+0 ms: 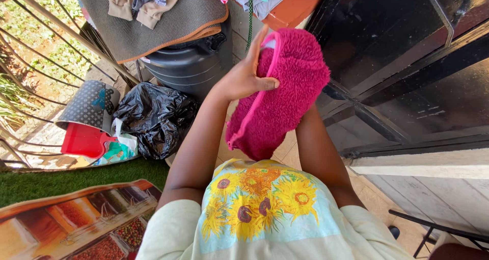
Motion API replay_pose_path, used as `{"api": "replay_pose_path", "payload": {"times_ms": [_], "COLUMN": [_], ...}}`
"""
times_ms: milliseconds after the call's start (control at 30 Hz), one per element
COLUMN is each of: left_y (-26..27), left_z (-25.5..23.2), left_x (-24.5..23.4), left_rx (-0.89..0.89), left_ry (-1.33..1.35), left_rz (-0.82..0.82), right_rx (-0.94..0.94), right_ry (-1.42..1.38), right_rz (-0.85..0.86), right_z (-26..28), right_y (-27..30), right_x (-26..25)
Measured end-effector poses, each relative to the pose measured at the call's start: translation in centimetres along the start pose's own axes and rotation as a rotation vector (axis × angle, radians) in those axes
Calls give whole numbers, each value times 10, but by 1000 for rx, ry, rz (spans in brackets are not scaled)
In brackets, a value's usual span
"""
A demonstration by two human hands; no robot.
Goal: The person folds items of clothing, including a towel, socks, and a small patterned garment, and places them onto a pile on a chair.
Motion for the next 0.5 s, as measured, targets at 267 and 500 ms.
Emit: {"api": "replay_pose_path", "payload": {"times_ms": [267, 500], "left_y": [11, 0], "left_z": [14, 2], "left_x": [14, 16], "left_rx": [-221, 11], "left_ry": [-42, 774], "left_rz": [19, -19], "right_rx": [103, -370], "right_ry": [620, 992], "right_rz": [-240, -353], "right_z": [46, 110], "right_y": [11, 19], "right_x": [-41, 2]}}
Point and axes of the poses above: each hand's wrist, its own y-axis away from the middle knuckle, its own x-axis out of the palm, z = x × y, the point moved 2 cm from there along -y, towards the middle knuckle, and after that the axes turned 4 degrees about x, right-handed, at the moved point
